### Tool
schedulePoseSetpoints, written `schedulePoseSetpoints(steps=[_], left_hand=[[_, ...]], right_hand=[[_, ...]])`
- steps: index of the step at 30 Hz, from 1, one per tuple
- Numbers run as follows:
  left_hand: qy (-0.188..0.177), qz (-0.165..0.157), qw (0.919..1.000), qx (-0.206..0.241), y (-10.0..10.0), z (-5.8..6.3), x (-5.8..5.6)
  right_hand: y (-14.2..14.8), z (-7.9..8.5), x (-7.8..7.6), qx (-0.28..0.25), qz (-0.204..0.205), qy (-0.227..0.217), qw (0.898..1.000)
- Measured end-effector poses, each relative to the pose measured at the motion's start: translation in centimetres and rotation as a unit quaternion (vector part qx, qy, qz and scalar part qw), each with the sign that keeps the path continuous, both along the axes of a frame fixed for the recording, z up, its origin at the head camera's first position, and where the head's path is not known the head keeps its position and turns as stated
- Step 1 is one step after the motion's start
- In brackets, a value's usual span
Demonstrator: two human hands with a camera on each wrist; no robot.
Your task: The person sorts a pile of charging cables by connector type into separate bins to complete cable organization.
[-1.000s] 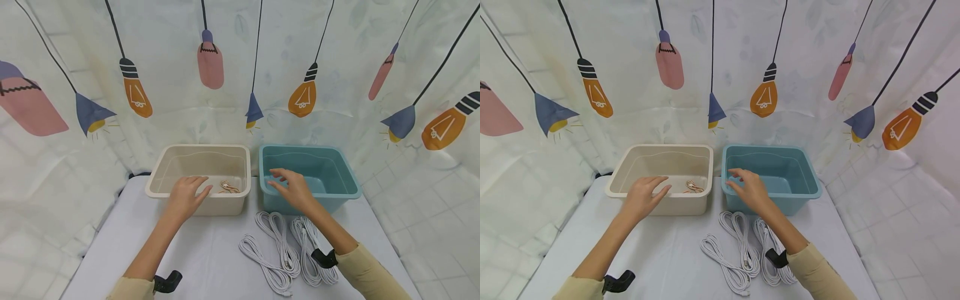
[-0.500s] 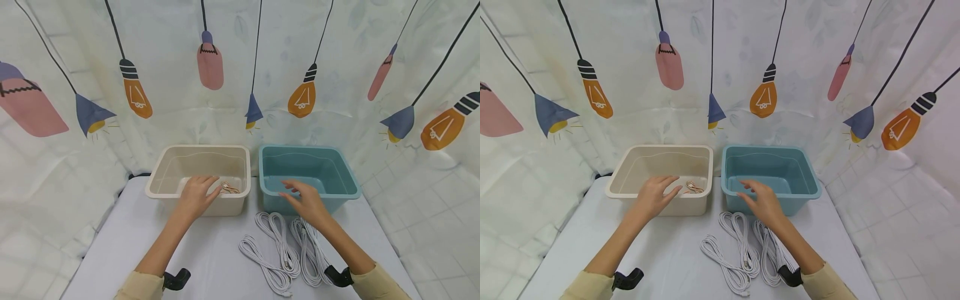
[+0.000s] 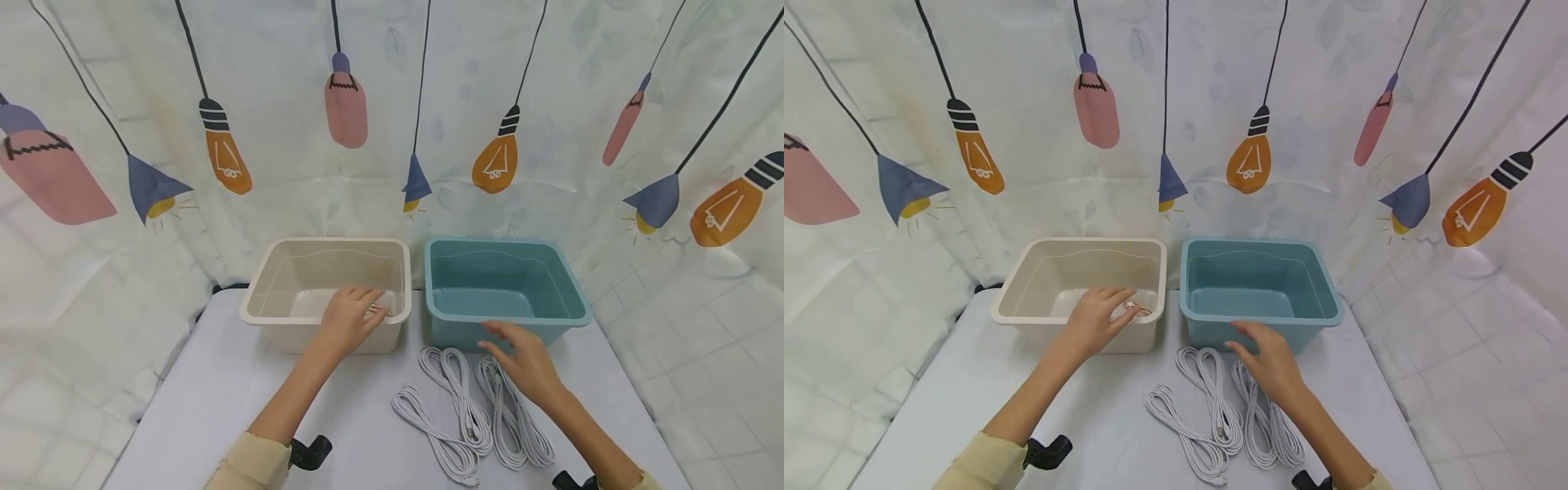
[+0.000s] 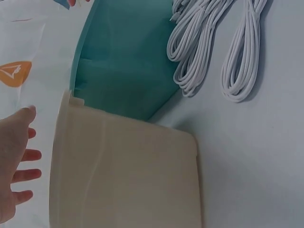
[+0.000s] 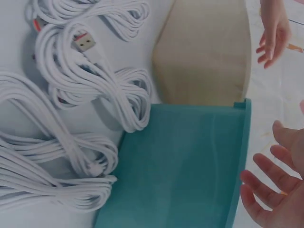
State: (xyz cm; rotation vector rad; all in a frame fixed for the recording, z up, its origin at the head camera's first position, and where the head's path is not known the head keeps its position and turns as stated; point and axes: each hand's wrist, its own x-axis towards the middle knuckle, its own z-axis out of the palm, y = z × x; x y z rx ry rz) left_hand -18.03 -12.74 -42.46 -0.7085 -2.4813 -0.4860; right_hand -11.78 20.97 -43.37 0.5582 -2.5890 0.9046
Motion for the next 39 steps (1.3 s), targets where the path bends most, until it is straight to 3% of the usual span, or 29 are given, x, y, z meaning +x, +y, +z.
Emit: schedulePoseSetpoints(steps=[6, 19, 30, 34, 39], left_hand=[[-0.006, -0.017, 0.9998, 0.010, 1.2, -0.3, -0.1], [0.059, -0.066, 0.9961, -0.003, 4.9, -0.8, -0.6], [0.021, -0.077, 0.9958, -0.043, 7.2, -0.9, -0.8], [0.025, -0.081, 0.9943, -0.064, 8.0, -1.2, -1.0], [0.017, -0.102, 0.9933, -0.052, 8.8, -1.5, -1.2]], right_hand=[[1.1, -1.1, 1.3, 0.000, -0.020, 0.011, 1.000], [3.9, -4.0, 2.7, 0.011, -0.073, -0.002, 0.997], [5.8, -6.5, 3.4, 0.017, -0.113, -0.046, 0.992], [6.3, -7.4, 3.6, 0.026, -0.123, -0.072, 0.989], [6.6, -8.3, 3.7, 0.034, -0.139, -0.128, 0.981]])
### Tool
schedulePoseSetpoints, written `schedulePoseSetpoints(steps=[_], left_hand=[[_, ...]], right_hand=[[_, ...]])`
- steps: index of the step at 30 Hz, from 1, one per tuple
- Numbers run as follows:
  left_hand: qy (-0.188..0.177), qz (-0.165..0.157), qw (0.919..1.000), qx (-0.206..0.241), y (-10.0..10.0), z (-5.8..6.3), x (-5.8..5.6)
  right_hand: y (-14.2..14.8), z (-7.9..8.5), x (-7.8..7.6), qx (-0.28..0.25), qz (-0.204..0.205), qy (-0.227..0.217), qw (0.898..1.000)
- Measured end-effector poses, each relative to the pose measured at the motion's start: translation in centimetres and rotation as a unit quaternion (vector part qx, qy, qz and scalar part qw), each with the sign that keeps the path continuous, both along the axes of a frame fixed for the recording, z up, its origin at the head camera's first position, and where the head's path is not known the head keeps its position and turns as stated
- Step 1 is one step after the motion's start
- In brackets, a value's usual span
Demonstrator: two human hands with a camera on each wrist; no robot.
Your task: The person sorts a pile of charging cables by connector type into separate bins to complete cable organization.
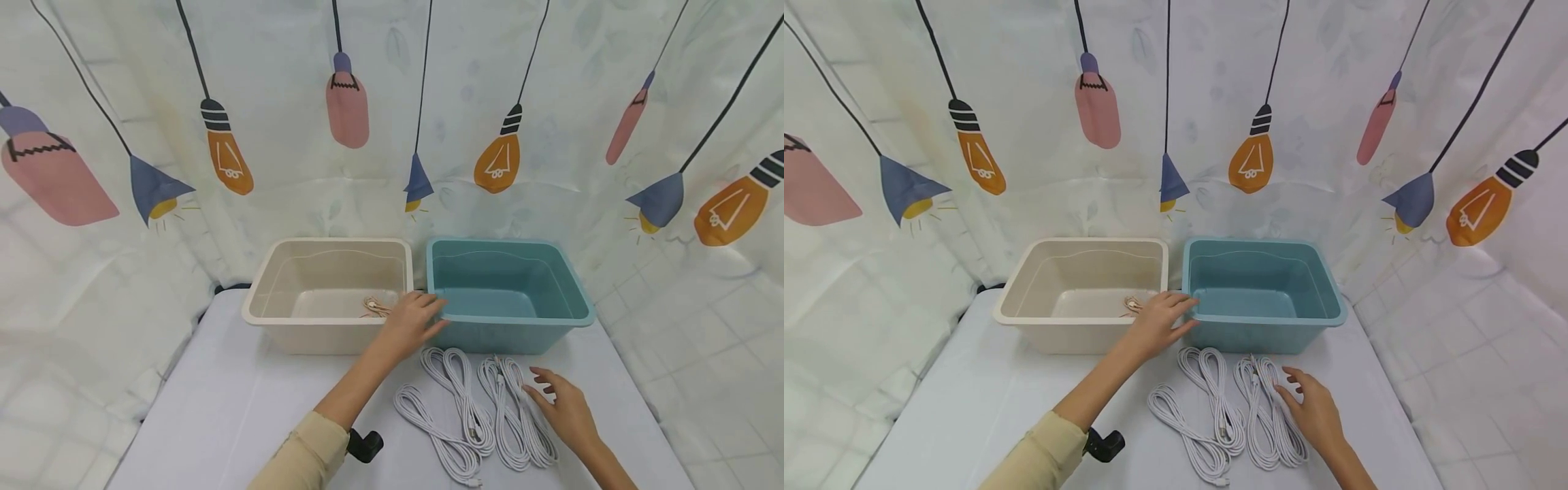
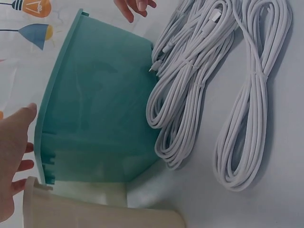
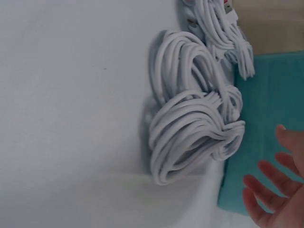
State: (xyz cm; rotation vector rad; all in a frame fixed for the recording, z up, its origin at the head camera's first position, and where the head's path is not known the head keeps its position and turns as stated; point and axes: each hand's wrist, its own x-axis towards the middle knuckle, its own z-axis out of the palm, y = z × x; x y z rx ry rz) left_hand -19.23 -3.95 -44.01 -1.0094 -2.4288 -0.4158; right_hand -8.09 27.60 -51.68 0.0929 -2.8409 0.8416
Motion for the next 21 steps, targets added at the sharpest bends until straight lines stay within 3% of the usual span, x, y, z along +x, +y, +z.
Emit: schedulePoseSetpoints(steps=[11, 21], left_hand=[[-0.012, -0.020, 0.9997, -0.003, 1.4, -0.3, -0.3], [0.022, -0.021, 0.9994, -0.014, 2.1, -1.1, -0.6]], right_hand=[[0.1, -2.9, 0.2, -0.030, -0.019, -0.092, 0.995], [-0.6, -3.9, 0.2, -0.020, -0.040, -0.145, 0.988]])
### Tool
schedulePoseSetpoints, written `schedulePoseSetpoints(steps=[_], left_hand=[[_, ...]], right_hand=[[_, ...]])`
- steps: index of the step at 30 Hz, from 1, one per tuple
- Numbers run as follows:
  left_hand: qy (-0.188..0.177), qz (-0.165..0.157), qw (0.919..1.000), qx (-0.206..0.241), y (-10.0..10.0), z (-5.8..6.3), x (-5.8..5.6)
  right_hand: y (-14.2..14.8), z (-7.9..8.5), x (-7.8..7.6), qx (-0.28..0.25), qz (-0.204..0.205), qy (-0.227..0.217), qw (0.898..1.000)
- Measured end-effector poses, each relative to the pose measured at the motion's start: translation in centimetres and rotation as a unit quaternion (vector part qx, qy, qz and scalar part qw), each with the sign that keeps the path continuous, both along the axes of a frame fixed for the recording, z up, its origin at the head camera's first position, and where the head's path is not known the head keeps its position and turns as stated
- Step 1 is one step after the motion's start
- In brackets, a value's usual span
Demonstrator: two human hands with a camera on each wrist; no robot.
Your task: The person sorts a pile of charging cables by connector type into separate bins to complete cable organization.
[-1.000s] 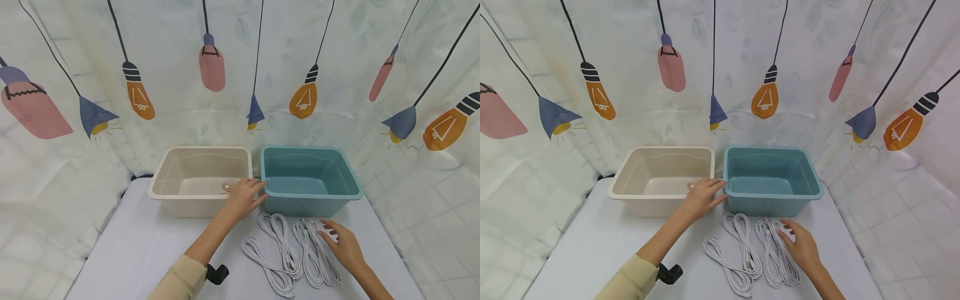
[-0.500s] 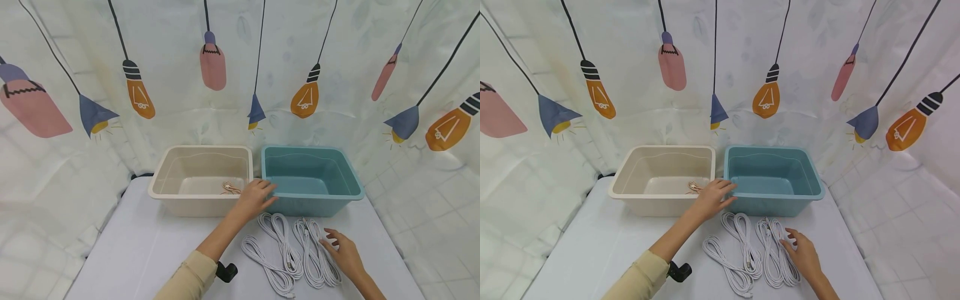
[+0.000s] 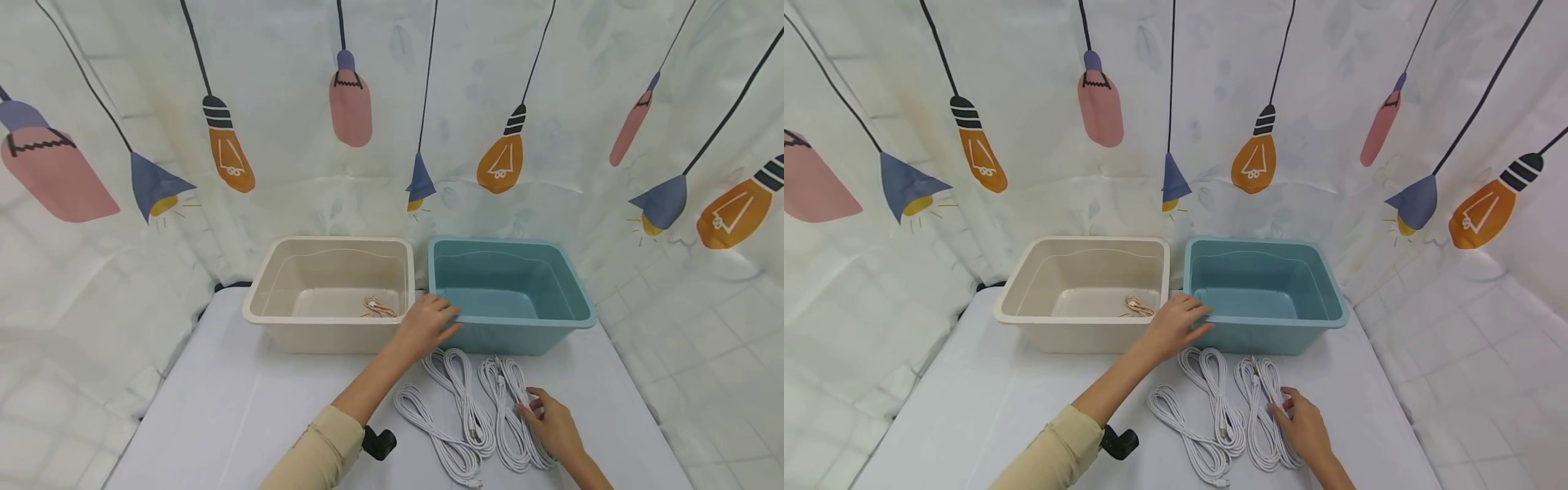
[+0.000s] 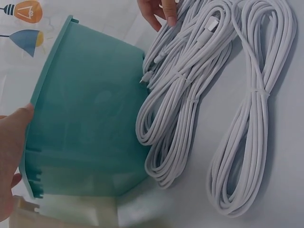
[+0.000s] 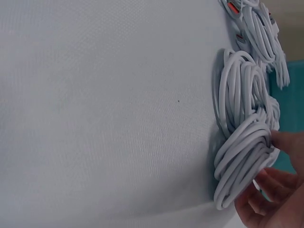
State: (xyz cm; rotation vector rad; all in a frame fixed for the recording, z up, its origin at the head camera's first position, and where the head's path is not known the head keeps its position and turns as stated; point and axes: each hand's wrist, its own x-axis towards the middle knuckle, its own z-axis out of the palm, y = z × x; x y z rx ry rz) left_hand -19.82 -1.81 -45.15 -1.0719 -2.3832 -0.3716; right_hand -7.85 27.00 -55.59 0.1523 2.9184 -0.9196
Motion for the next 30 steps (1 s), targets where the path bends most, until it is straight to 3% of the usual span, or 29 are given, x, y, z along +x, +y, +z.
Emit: schedulePoseSetpoints(steps=[12, 30], left_hand=[[0.003, 0.011, 0.9999, -0.003, 0.3, -0.3, 0.0], [0.017, 0.009, 0.9997, 0.012, 0.4, -0.7, -0.1]], right_hand=[[-0.7, 0.2, -0.3, 0.004, -0.022, -0.023, 1.000], [0.5, 2.0, -0.3, 0.005, -0.002, -0.009, 1.000]])
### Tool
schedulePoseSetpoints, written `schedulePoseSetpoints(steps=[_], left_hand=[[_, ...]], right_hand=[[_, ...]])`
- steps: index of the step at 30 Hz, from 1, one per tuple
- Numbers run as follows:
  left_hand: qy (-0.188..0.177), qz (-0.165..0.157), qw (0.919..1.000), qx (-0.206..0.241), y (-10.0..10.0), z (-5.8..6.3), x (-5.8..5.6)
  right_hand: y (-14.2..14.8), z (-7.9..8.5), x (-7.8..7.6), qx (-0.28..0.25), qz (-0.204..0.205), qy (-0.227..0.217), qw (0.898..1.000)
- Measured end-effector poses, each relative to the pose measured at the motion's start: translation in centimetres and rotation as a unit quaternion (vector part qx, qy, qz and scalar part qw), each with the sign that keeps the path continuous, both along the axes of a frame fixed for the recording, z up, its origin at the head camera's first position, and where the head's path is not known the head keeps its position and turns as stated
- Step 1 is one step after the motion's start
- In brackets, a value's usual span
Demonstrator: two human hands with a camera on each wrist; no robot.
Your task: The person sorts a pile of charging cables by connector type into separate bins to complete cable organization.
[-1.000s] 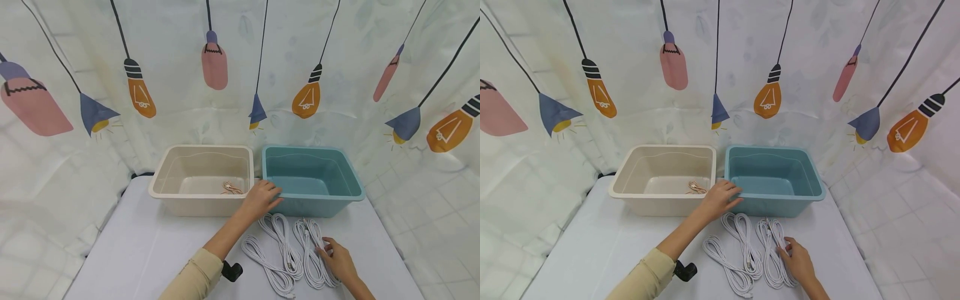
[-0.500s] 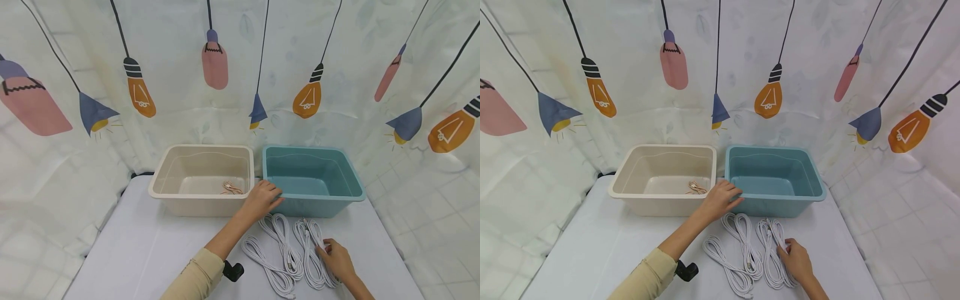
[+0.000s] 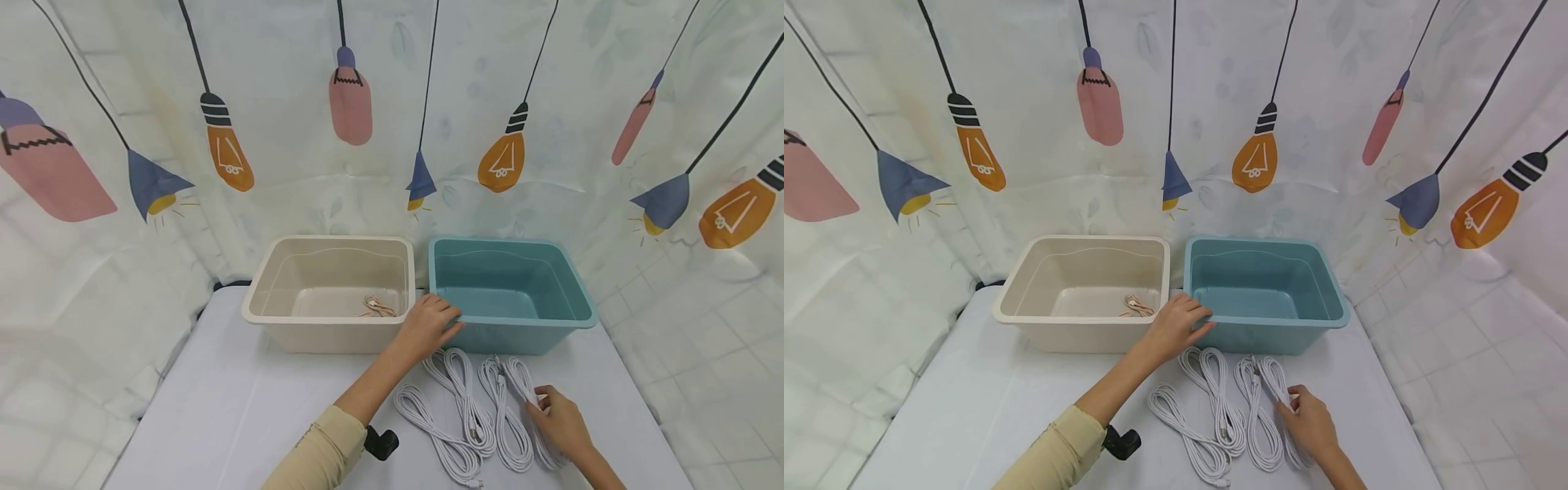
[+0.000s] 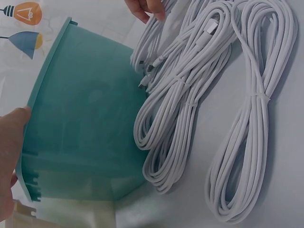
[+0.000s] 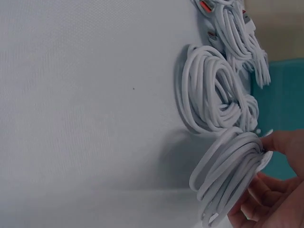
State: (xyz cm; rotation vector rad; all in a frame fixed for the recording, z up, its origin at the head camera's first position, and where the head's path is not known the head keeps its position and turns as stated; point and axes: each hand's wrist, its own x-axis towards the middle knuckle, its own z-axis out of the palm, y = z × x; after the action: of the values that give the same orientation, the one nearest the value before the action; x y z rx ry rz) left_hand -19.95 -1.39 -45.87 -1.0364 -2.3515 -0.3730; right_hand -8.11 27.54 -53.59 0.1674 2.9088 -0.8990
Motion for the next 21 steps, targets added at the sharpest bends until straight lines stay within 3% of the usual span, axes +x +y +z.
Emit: schedulePoseSetpoints(steps=[9, 21], left_hand=[[0.006, 0.005, 1.0000, 0.005, 0.1, 0.1, 0.1], [-0.007, 0.007, 0.9999, 0.003, 0.1, 0.1, 0.1]], right_hand=[[0.5, 2.3, 0.4, 0.019, 0.012, 0.003, 1.000], [1.3, 5.3, 1.4, 0.048, 0.054, 0.070, 0.995]])
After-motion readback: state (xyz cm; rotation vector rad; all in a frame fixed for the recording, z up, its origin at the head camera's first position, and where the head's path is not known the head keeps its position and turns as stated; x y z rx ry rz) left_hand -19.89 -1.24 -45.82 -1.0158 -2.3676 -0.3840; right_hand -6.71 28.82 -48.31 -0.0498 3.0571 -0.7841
